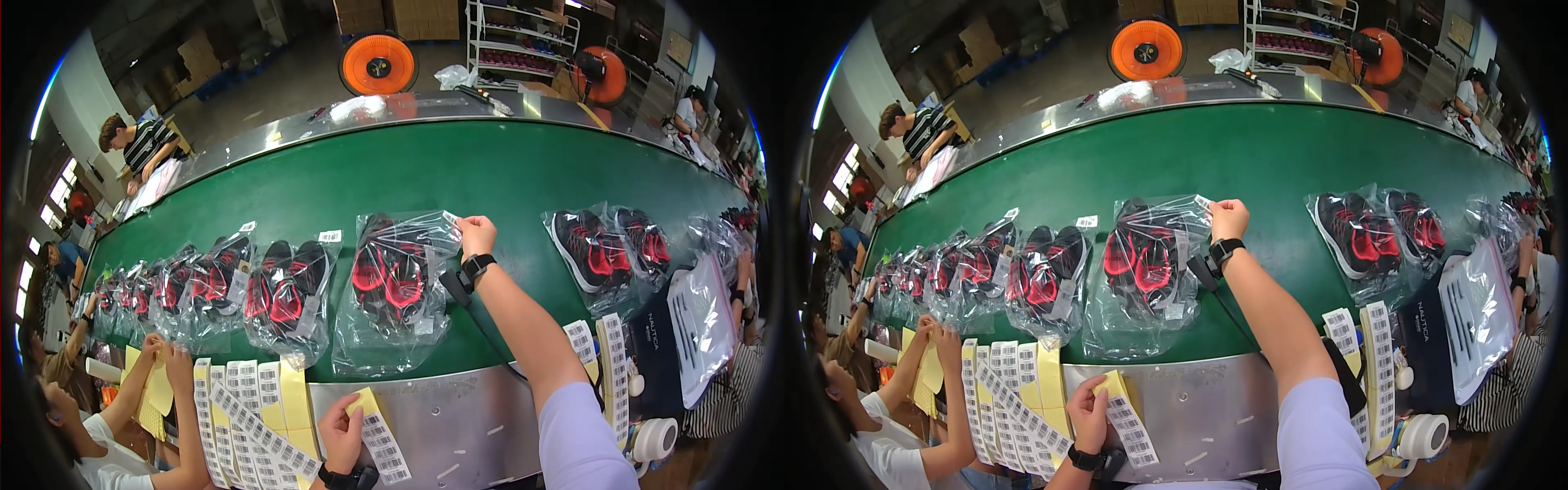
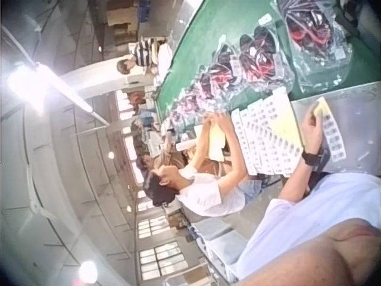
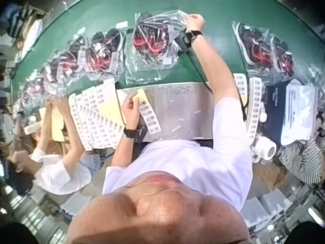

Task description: Applying small barcode or size labels to the corner of plastic bags containing shoes on a factory conveyor belt.

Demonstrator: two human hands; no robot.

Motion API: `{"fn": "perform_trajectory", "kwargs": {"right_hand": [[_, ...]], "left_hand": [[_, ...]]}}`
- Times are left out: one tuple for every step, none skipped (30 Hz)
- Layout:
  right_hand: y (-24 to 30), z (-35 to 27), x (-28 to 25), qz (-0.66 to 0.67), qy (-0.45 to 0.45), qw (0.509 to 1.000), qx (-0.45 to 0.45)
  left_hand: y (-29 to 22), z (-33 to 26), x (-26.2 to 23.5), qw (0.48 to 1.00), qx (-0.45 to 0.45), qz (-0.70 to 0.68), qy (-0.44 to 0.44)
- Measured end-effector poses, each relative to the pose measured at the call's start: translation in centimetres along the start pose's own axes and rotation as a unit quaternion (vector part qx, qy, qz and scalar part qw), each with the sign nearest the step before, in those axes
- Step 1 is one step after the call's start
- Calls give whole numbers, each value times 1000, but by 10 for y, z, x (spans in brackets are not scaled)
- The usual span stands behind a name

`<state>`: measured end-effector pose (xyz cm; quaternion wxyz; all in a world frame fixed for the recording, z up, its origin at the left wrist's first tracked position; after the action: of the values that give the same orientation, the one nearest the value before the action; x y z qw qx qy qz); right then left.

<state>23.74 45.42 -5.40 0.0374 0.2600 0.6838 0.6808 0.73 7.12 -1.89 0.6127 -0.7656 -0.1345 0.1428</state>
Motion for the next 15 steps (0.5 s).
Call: {"fn": "perform_trajectory", "kwargs": {"right_hand": [[5, -4, 1, -43, -9, 999, -27], [9, -6, 2, -87, -19, 995, -53], [11, -6, 3, -67, -18, 997, -44], [13, -6, 1, -67, -17, 997, -46], [14, -6, 0, -66, -37, 996, -45], [14, -8, 0, -64, -54, 996, -42], [15, -8, 3, -64, -51, 996, -41], [16, -8, 8, -4, -37, 999, -9], [12, -12, 16, 56, -19, 998, 26], [12, -16, 24, 59, -7, 998, 31], [13, -20, 34, 41, 37, 995, 79], [17, -21, 47, 23, 86, 989, 122], [5, -5, 43, 19, 170, 975, 142], [0, 0, 44, 36, 270, 949, 158], [-5, 5, 41, 21, 242, 958, 153]], "left_hand": [[-3, -1, 1, 1000, -6, 1, 1], [-4, -1, 3, 1000, -13, 3, 3], [-4, -1, 5, 1000, -12, 1, 3], [-3, 0, 6, 1000, -11, 7, 4], [-2, 3, 8, 1000, -12, 13, 5], [-1, 4, 8, 1000, -12, 12, 2], [-2, 6, 8, 1000, -4, 2, 0], [-3, 9, 8, 1000, 5, -9, -3], [-2, 8, 4, 1000, 6, -9, -13], [-1, 8, 0, 1000, 9, -10, -15], [0, 8, -4, 1000, 13, -11, -21], [1, 8, -7, 999, 34, -4, -40], [3, 8, -6, 999, 12, 28, -25], [6, 6, -12, 998, -9, 59, -26], [7, 5, -12, 997, -17, 78, -11]]}}
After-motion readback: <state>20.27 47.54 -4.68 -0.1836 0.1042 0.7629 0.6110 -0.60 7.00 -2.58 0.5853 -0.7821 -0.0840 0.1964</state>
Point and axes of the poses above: each hand's wrist, its own z-axis towards the middle knuckle, its own x-axis out of the palm, y = z × x, the point moved 3 cm from there along z, towards the middle knuckle, and after that the axes turned 5 degrees about -x, right-handed, at the moved point
